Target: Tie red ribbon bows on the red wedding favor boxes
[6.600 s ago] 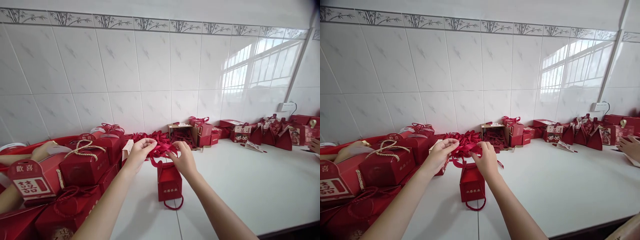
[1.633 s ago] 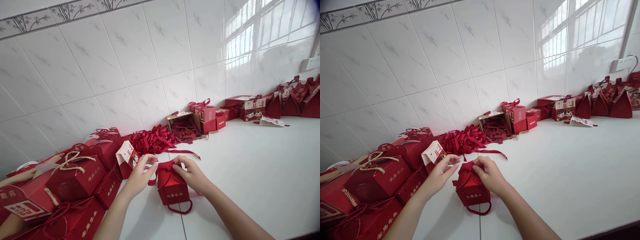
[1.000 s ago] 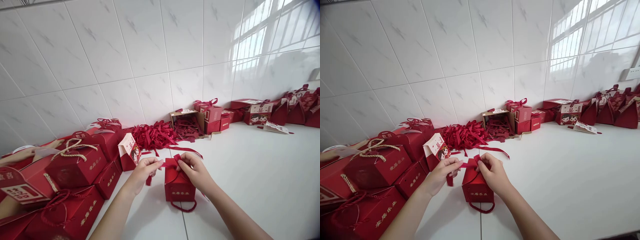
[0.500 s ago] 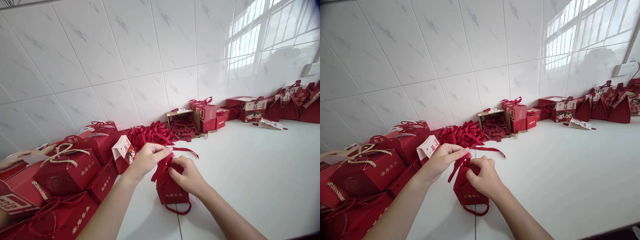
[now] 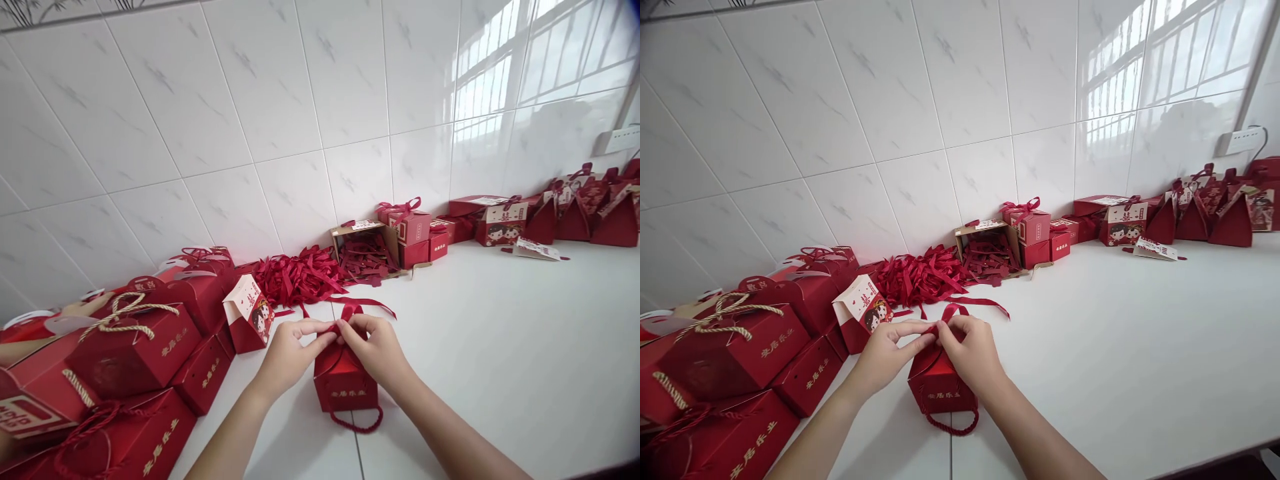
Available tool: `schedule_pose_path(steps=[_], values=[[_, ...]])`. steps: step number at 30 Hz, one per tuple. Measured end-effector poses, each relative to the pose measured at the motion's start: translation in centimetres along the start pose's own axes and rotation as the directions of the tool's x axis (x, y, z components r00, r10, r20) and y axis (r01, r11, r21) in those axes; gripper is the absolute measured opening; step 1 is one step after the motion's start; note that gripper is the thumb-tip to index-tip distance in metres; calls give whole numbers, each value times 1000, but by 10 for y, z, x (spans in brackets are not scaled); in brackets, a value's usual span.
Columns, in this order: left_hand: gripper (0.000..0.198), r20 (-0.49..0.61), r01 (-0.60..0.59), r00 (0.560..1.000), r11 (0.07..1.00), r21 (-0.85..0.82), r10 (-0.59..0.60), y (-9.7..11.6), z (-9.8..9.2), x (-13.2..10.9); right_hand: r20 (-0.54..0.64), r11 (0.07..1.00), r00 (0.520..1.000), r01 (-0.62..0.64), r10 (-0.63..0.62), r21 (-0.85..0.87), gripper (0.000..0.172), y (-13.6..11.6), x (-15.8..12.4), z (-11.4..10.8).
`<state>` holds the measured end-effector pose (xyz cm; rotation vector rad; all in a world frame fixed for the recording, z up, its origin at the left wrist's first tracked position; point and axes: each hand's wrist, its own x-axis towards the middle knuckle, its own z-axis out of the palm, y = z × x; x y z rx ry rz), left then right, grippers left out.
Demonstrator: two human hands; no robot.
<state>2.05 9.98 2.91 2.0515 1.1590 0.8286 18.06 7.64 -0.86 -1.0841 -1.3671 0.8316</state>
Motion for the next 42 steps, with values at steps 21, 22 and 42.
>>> schedule_pose_path(steps=[21,22,42], values=[[8,-330,-42,944,997,-68,17,-12,23,-9,19,984,992,126,-125,-125,23,4,-2,-6],[8,-333,-39,943,997,-63,16,-12,22,-10,30,983,992,122,-119,-137,20,4,-2,-6],[9,-271,-162,957,968,-192,106,-21,13,-4,188,975,975,-152,121,164,32,6,2,2]])
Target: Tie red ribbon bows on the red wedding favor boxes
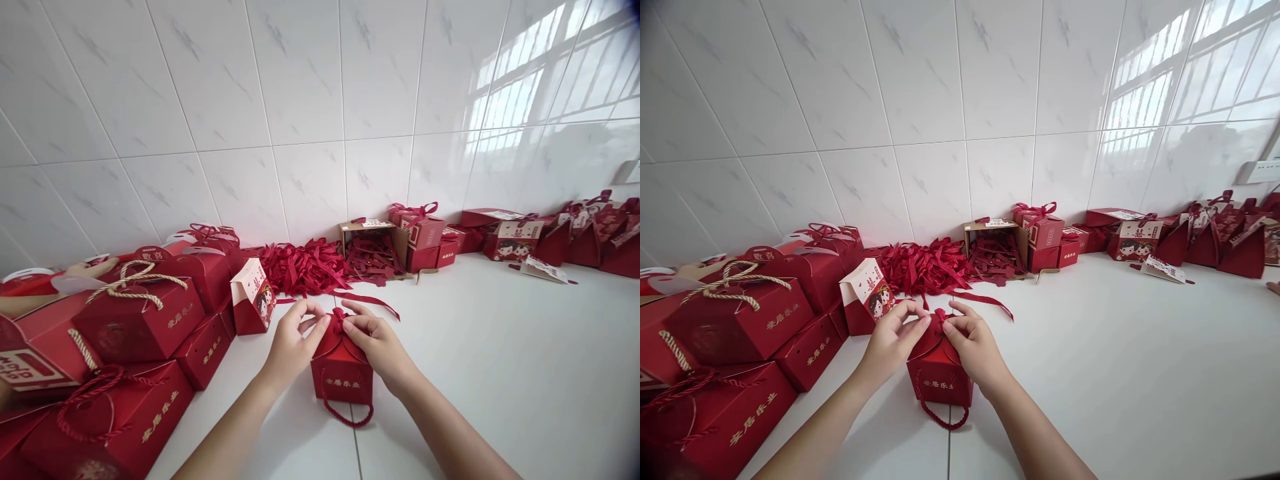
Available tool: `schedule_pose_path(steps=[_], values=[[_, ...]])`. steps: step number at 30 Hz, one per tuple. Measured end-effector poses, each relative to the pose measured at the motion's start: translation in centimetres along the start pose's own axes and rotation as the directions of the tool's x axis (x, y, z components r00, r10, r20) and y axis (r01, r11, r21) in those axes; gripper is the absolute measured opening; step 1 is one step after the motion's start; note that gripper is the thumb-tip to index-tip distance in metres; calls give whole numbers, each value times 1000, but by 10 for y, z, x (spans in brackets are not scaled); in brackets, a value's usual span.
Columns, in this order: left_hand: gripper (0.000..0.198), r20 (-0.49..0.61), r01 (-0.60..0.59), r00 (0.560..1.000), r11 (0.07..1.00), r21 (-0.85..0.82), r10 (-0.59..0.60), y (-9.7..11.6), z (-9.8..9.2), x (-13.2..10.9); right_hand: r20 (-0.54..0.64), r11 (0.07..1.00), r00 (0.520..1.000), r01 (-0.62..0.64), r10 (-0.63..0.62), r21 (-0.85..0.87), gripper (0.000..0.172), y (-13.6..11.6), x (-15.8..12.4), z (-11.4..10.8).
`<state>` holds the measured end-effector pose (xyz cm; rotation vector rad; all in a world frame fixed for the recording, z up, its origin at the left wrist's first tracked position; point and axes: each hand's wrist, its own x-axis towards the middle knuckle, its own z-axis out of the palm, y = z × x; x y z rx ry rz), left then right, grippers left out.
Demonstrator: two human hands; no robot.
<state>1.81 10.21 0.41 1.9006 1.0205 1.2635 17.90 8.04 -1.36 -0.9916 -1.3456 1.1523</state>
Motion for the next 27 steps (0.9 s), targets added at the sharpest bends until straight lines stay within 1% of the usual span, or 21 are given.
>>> schedule_pose_path(steps=[3,5,7,10,12,14,17,19,21,22,23,24,25,26,27], values=[[10,96,-14,995,994,113,3,2,-3,-3,29,1000,1000,6,-6,3,31,-1,-1,1],[10,99,-1,995,986,164,-16,2,-5,-3,56,1000,998,3,-3,10,32,-2,-2,0],[8,95,29,994,987,158,-44,-1,-7,-2,93,1000,996,-16,15,15,35,-3,-2,-2],[9,150,45,987,993,106,-61,-4,-13,2,165,1000,986,5,-1,-28,40,-6,-3,-5],[10,187,47,981,996,78,-61,-6,-19,4,178,991,984,50,-27,-123,37,-10,-3,-9],[11,210,53,975,996,69,-67,-6,-26,4,163,956,986,83,-37,-282,29,-16,-5,-12],[10,265,57,961,996,67,-73,-3,-32,3,156,842,987,116,-38,-526,19,-32,-11,-16],[9,313,40,948,997,62,-57,-1,-34,2,189,752,981,155,-41,-641,15,-49,-17,-18],[9,345,25,938,998,53,-42,0,-36,1,245,672,969,183,-2,-718,9,-67,-22,-19],[9,354,22,934,999,47,-37,0,-36,1,291,647,955,189,52,-739,5,-75,-23,-20],[9,360,22,932,999,41,-35,1,-37,2,341,639,932,186,126,-747,8,-82,-23,-21],[9,364,21,931,999,37,-33,1,-37,2,384,645,902,177,196,-744,13,-86,-21,-23],[9,367,17,930,999,35,-29,1,-37,2,415,658,878,168,239,-734,19,-88,-18,-23],[9,369,6,929,999,38,-20,0,-38,2,430,676,869,165,245,-718,23,-86,-13,-24],[9,372,-11,928,999,46,-7,0,-38,2,429,697,878,170,214,-696,25,-82,-7,-24]])
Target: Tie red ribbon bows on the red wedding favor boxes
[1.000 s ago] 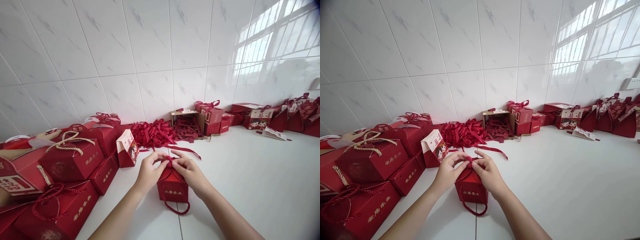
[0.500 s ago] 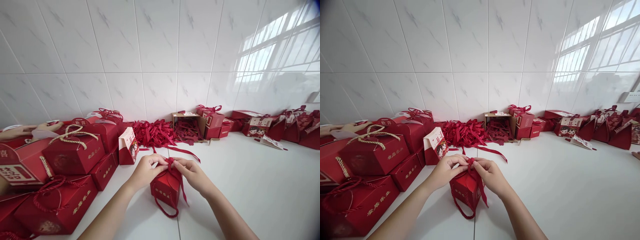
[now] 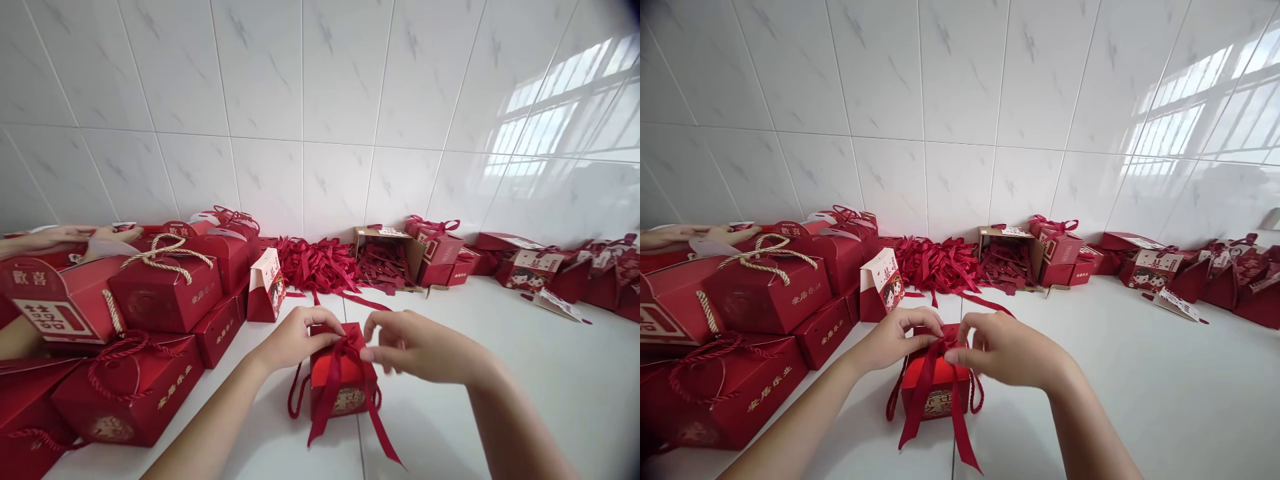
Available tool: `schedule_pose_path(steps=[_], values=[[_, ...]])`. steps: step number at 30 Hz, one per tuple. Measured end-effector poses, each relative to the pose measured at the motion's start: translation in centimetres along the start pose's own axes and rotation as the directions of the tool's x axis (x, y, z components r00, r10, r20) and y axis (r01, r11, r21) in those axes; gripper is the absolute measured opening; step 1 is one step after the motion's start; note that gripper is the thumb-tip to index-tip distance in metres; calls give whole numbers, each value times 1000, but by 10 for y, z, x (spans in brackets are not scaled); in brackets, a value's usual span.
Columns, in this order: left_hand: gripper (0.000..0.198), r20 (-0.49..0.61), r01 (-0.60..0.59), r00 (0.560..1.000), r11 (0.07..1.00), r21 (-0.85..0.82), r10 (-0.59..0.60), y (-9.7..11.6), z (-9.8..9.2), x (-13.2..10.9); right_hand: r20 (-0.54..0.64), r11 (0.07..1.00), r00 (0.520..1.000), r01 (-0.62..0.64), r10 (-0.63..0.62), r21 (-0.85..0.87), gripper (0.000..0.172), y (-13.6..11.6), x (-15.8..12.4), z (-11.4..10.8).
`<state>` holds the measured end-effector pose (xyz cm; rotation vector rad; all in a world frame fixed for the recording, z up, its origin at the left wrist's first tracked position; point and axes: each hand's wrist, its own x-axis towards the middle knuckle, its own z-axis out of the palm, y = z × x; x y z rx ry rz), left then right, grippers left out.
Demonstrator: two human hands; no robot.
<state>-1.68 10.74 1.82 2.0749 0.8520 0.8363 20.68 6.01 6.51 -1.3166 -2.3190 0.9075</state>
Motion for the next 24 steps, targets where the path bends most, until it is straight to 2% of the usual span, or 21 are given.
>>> schedule_pose_path(steps=[2,5,9,12,15,19,21,24], values=[[11,-1,-31,1000,999,44,31,-1,0,0,-120,995,989,88,-82,43,27,11,14,7],[13,-15,-70,997,991,112,72,0,0,0,-219,962,952,243,-212,125,19,27,29,25],[12,-18,-90,995,982,168,94,3,2,-1,-345,922,914,305,-213,240,8,39,34,43],[12,-12,-101,994,975,198,105,4,1,-2,-405,914,884,341,-233,218,5,45,31,46],[12,-24,-78,996,967,242,86,3,-3,-5,-419,918,865,367,-276,152,7,52,26,41],[11,-55,-11,998,961,275,27,2,-8,-7,-393,927,878,350,-274,136,9,60,20,33],[11,-22,-2,1000,966,257,8,3,-8,-6,-372,928,884,350,-282,128,10,60,19,32],[8,41,-6,999,976,216,-3,5,-5,-5,-386,925,870,369,-308,94,9,57,19,35]])
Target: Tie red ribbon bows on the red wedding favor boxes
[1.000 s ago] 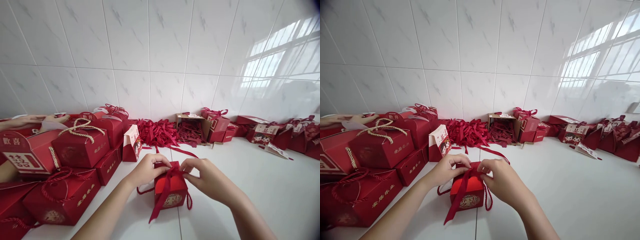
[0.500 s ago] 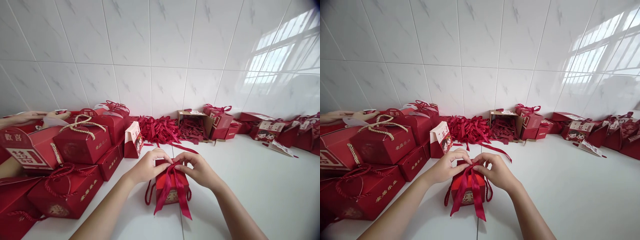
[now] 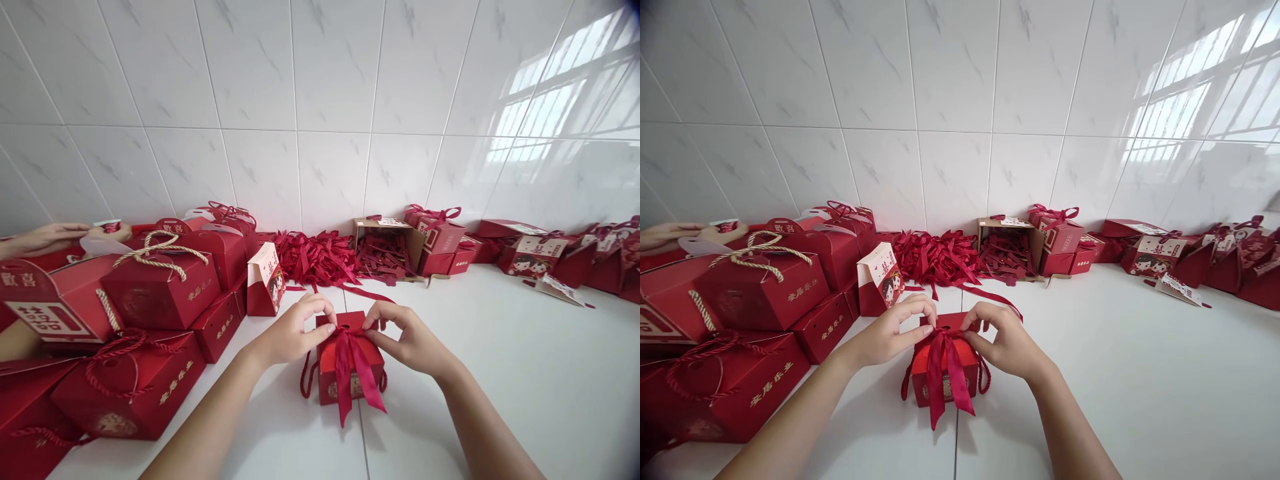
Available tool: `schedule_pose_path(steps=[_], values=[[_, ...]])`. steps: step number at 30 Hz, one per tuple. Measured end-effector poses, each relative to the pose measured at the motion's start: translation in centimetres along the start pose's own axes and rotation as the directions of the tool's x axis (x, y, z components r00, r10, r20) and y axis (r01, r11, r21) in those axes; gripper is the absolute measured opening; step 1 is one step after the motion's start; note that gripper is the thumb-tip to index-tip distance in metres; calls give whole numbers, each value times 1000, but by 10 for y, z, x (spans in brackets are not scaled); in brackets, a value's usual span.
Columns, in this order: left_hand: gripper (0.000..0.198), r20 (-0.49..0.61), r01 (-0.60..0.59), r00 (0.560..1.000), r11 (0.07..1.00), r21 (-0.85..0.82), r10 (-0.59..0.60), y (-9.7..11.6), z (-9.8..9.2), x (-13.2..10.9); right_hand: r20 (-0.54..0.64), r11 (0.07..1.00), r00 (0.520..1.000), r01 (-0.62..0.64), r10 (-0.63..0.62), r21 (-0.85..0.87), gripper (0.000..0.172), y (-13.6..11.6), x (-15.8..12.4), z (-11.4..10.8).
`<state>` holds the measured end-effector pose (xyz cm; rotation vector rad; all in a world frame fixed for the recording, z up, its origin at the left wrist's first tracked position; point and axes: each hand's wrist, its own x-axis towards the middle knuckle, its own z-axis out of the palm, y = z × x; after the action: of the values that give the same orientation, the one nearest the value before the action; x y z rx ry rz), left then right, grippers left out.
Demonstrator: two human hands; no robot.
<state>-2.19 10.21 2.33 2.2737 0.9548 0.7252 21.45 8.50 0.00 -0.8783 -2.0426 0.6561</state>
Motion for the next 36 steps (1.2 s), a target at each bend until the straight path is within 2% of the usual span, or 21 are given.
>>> schedule_pose_path(steps=[5,8,11,15,19,21,25,27,29,32,36], values=[[4,80,10,997,1000,-30,-8,0,3,0,-6,999,1000,-16,16,43,13,-2,0,7],[9,63,40,997,996,-76,-35,-2,4,-1,-15,995,997,-74,75,74,25,-2,1,6],[15,43,25,999,991,-130,-19,1,7,0,12,993,994,-106,105,57,14,-2,2,5],[17,36,41,999,994,-106,-37,7,14,2,40,993,994,-106,104,53,18,1,3,7],[25,9,82,997,992,-100,-82,5,16,3,6,992,996,-92,92,84,18,4,3,8],[28,-20,65,998,997,-36,-66,2,15,3,-17,994,997,-71,72,79,18,4,3,7],[35,-144,2,989,967,255,35,3,13,1,-17,999,999,-37,37,7,16,5,2,5],[35,-168,-18,983,958,286,68,5,14,1,-24,999,999,-34,34,-7,15,6,1,4],[30,-159,-28,986,982,189,58,8,16,1,-46,999,998,-39,39,-7,15,6,1,4],[25,-127,20,992,999,-49,-26,9,20,3,-52,997,996,-72,71,-24,18,6,1,2],[32,-129,93,983,967,-239,-127,10,24,6,-38,996,998,-59,57,-71,18,5,2,3]])
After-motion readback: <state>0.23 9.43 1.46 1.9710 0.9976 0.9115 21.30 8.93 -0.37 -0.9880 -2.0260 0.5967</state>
